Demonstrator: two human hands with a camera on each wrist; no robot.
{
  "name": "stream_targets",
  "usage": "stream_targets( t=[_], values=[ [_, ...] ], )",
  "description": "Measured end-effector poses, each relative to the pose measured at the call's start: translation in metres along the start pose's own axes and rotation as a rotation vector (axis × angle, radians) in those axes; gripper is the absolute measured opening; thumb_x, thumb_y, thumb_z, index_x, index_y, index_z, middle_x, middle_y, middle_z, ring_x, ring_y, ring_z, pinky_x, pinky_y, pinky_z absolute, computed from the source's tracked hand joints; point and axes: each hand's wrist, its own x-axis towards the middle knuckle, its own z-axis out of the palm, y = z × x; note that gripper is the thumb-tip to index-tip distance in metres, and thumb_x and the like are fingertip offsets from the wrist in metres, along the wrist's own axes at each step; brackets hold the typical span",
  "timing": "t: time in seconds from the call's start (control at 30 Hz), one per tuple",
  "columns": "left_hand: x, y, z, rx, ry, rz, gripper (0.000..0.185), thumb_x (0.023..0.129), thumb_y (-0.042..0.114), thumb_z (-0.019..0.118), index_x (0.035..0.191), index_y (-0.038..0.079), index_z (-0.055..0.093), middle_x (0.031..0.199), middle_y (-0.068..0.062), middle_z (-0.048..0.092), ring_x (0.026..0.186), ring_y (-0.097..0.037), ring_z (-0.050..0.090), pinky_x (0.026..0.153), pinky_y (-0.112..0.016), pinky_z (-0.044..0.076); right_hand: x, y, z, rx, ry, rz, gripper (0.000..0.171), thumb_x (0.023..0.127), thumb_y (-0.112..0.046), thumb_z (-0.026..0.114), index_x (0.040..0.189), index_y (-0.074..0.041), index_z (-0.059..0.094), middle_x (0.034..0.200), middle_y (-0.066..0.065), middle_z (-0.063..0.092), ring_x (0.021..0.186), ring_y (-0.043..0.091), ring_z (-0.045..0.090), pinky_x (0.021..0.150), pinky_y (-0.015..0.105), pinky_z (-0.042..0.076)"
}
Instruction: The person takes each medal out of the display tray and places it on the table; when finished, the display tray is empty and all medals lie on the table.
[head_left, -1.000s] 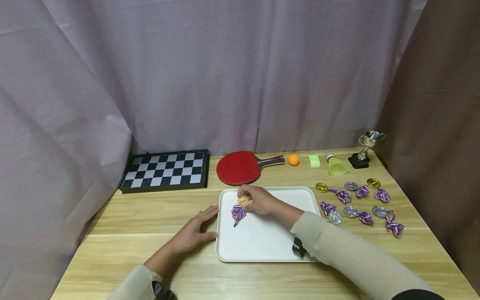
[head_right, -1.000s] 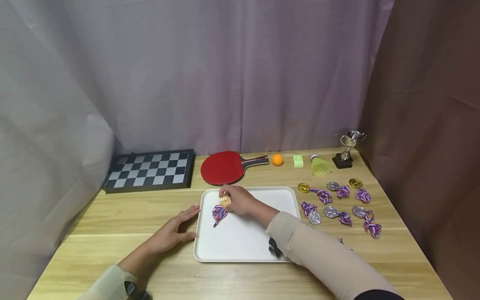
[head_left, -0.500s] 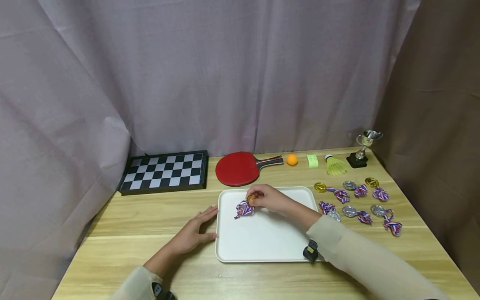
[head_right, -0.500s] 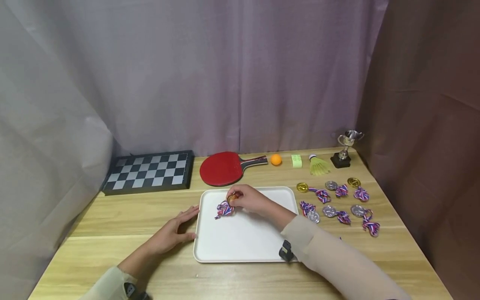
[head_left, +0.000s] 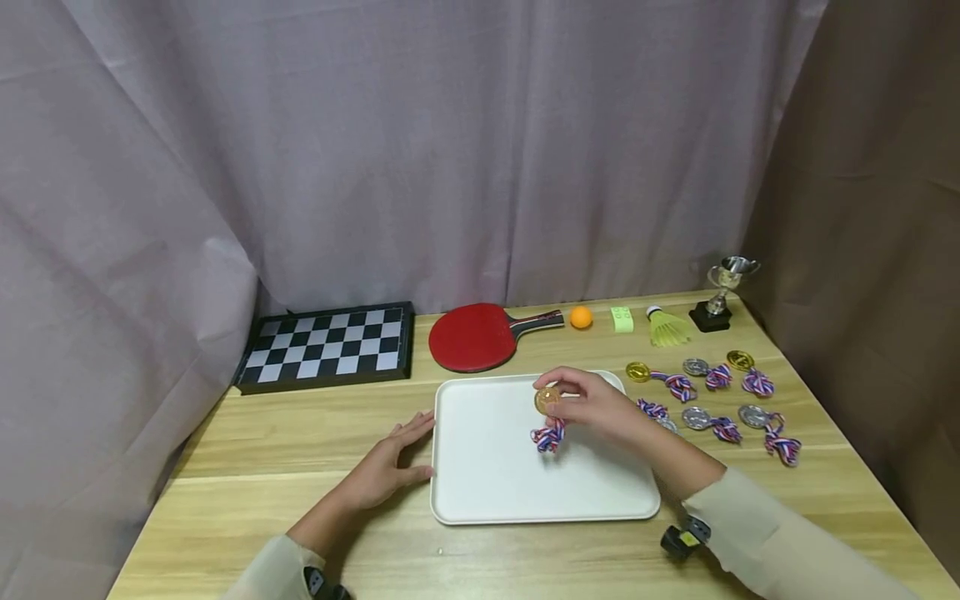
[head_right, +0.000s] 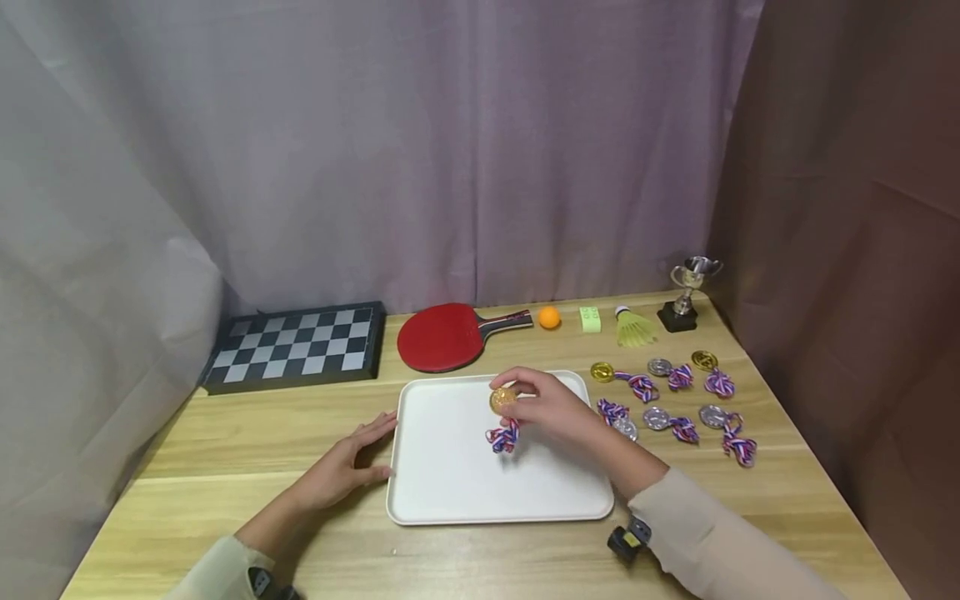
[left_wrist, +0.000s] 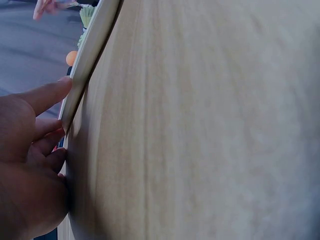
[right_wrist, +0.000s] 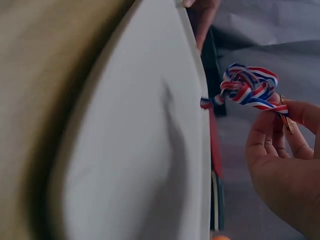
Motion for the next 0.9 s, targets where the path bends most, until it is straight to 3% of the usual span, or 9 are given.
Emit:
stream_targets(
  t=[0.2, 0.37, 0.5, 0.6, 0.7, 0.9],
  values=[
    [0.0, -0.002, 0.0, -0.018, 0.007, 0.019, 0.078, 0.092, 0.02, 0.079, 0.159, 0.009, 0.039, 0.167, -0.003, 0.033, 0.159, -0.03, 0.016, 0.13, -0.054, 0.002, -0.046, -0.003, -0.025, -0.019, 0.084, 0.066, 0.048, 0.097, -0.017, 0.073, 0.136, 0.003, 0.052, 0.098, 0.018, 0.072, 0.083, 0.02, 0.071, 0.076, 0.032, 0.06],
    [0.0, -0.002, 0.0, -0.014, 0.005, 0.027, 0.078, 0.093, 0.02, 0.078, 0.159, 0.009, 0.039, 0.167, -0.004, 0.033, 0.159, -0.03, 0.016, 0.129, -0.055, 0.002, -0.088, 0.002, -0.052, 0.016, 0.133, 0.066, 0.033, 0.1, -0.012, 0.067, 0.131, -0.005, 0.057, 0.093, 0.008, 0.072, 0.081, 0.019, 0.069, 0.07, 0.031, 0.06],
    [0.0, 0.0, -0.001, -0.012, 0.0, 0.029, 0.078, 0.092, 0.019, 0.079, 0.159, 0.008, 0.04, 0.168, -0.005, 0.032, 0.159, -0.031, 0.016, 0.129, -0.055, 0.003, -0.119, 0.01, -0.077, 0.046, 0.193, 0.064, 0.024, 0.102, -0.006, 0.063, 0.125, -0.012, 0.061, 0.091, -0.001, 0.072, 0.072, 0.011, 0.062, 0.054, 0.025, 0.051],
    [0.0, 0.001, -0.002, -0.008, -0.003, 0.024, 0.079, 0.092, 0.02, 0.079, 0.159, 0.008, 0.039, 0.168, -0.005, 0.032, 0.159, -0.031, 0.016, 0.129, -0.056, 0.004, -0.139, 0.017, -0.095, -0.038, 0.262, 0.084, 0.023, 0.102, -0.006, 0.063, 0.124, -0.012, 0.063, 0.093, -0.006, 0.074, 0.073, 0.007, 0.061, 0.053, 0.025, 0.049],
    [0.0, 0.001, -0.001, -0.011, -0.004, 0.012, 0.079, 0.092, 0.02, 0.079, 0.159, 0.009, 0.039, 0.168, -0.004, 0.032, 0.159, -0.03, 0.015, 0.129, -0.056, 0.003, -0.155, 0.026, -0.111, -0.186, 0.338, 0.145, 0.021, 0.102, -0.011, 0.066, 0.122, -0.008, 0.064, 0.097, -0.01, 0.076, 0.082, 0.004, 0.064, 0.064, 0.023, 0.054],
    [0.0, -0.001, 0.0, -0.029, -0.002, 0.009, 0.079, 0.091, 0.021, 0.079, 0.159, 0.009, 0.04, 0.168, -0.005, 0.032, 0.159, -0.032, 0.015, 0.129, -0.057, 0.002, -0.169, 0.049, -0.128, -0.406, 0.406, 0.274, 0.037, 0.1, -0.015, 0.069, 0.126, 0.009, 0.06, 0.096, -0.001, 0.078, 0.082, 0.0, 0.065, 0.066, 0.02, 0.053]
  ],
)
